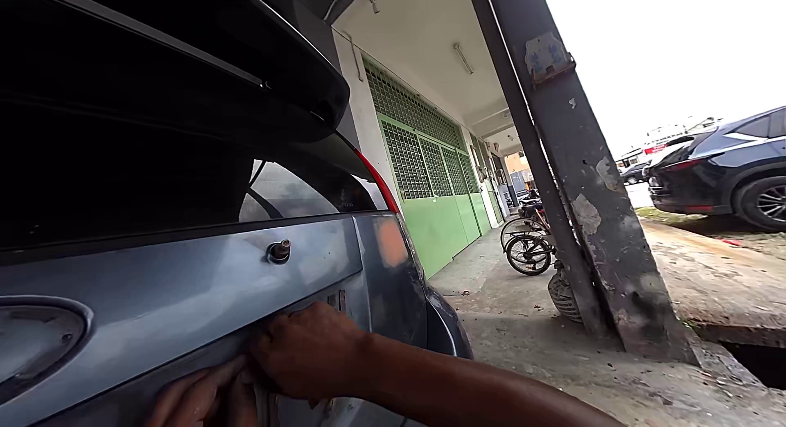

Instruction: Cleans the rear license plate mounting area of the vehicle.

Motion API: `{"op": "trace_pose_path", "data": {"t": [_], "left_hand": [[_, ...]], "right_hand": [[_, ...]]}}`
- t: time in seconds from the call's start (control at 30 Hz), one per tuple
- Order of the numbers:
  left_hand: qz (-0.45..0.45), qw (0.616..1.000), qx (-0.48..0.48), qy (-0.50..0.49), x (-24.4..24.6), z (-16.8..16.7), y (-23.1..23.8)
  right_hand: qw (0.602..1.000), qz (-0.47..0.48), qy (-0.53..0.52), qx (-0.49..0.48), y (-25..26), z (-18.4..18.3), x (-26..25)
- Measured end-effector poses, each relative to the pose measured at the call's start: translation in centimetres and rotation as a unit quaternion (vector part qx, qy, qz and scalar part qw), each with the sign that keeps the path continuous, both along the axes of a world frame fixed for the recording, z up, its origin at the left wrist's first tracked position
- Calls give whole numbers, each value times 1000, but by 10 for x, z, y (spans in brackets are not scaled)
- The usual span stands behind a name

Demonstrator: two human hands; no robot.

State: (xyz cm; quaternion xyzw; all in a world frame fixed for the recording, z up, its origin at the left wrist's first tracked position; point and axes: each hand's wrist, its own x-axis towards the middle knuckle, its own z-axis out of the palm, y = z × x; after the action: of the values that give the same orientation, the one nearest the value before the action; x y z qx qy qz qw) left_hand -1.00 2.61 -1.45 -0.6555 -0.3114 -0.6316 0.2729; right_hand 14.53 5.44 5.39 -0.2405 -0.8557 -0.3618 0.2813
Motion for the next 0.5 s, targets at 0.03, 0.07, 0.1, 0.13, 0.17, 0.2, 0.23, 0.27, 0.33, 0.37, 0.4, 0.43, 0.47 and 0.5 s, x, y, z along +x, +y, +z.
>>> {"op": "trace_pose_path", "data": {"t": [0.03,0.07,0.1,0.13,0.17,0.2,0.23,0.27,0.33,0.37,0.4,0.43,0.47,0.5], "left_hand": [[4,1000,2,-11,2,-2,0],[15,999,14,-28,4,-3,-2],[20,998,34,-51,7,-4,-2],[18,995,57,-74,7,-5,0],[1,993,76,-93,5,-5,2],[-21,990,89,-106,3,-5,2],[-38,988,95,-115,0,-5,3],[-47,987,97,-121,-3,-5,2],[-52,986,98,-128,-5,-6,1],[-51,985,98,-130,-6,-6,0],[-49,985,96,-131,-6,-6,0],[-49,985,96,-131,-5,-6,0],[-49,986,94,-130,-5,-6,0],[-49,986,93,-128,-5,-6,-1]], "right_hand": [[1000,3,-1,4,2,-2,2],[1000,4,-6,3,5,-3,2],[1000,10,-7,13,9,-5,2],[999,21,-6,34,13,-6,1],[998,28,-8,49,18,-6,0],[998,35,-12,52,21,-5,0],[998,46,-15,51,23,-3,0],[997,58,-14,47,25,-2,0],[997,73,-16,23,25,2,2],[997,73,-21,14,24,5,3],[997,69,-28,6,24,8,3],[997,71,-34,3,24,10,4],[996,78,-36,-4,25,11,5],[996,86,-36,-15,25,13,7]]}}
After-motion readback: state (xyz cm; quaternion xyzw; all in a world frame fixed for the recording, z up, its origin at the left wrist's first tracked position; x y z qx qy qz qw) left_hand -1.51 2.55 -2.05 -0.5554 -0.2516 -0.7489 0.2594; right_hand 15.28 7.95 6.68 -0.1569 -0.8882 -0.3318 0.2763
